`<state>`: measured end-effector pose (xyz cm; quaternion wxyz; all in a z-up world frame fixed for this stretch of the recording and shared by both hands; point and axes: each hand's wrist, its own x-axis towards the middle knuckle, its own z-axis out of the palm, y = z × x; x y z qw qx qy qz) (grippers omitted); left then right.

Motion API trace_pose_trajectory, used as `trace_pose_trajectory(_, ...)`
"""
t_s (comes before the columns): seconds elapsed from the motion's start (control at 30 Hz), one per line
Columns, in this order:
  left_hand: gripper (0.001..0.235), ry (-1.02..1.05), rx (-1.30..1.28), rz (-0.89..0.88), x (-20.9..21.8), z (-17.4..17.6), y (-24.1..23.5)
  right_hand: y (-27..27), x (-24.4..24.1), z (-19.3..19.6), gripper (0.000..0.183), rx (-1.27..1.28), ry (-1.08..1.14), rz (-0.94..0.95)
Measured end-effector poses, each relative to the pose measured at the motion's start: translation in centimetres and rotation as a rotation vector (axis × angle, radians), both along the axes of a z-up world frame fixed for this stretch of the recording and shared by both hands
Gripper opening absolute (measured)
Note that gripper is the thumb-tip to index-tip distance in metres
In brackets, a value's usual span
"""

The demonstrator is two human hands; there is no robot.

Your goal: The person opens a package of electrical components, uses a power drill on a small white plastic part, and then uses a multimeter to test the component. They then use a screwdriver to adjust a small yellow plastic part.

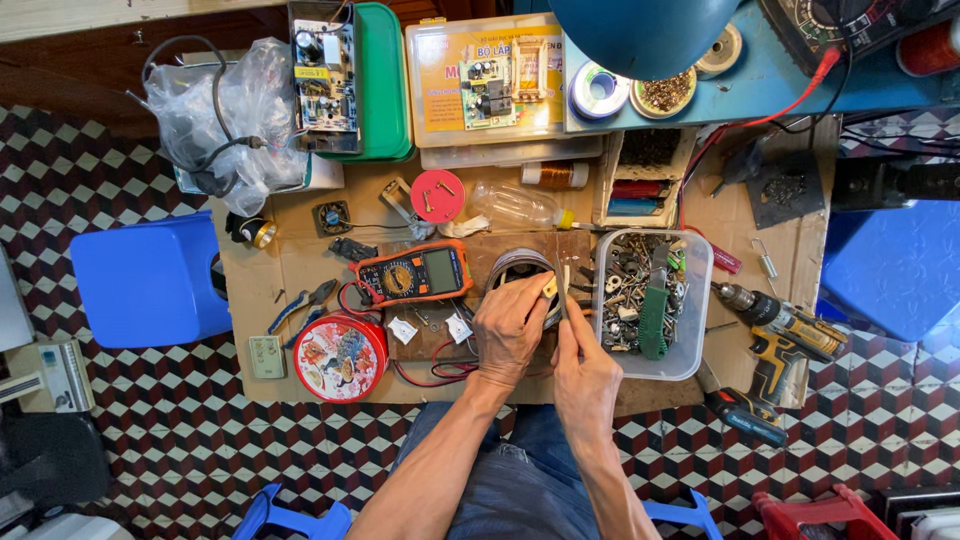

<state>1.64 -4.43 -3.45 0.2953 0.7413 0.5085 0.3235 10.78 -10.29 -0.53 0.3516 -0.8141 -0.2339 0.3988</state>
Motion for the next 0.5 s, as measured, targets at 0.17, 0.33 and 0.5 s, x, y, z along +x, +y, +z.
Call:
trace_pose_trajectory(0.17, 0.026, 0.024, -0.034, 0.023, -0.2, 0.1, -0.4, -0.2, -0.4, 0.3, 0.037, -0.023, -0.01, 0.028)
trace_pose_trajectory(0.33, 0.027, -0.001, -0.008, 0.007, 0.1, 0.0, -0.1, 0.1, -0.1, 0.2, 0.039, 0.018, 0.008, -0.002)
trace_pose_trajectory(0.5, 0.026, 0.011, 0.001, 0.032, 0.1, 0.1, -0.1, -0.2, -0.4, 0.0, 0.036, 0.001, -0.025, 0.025)
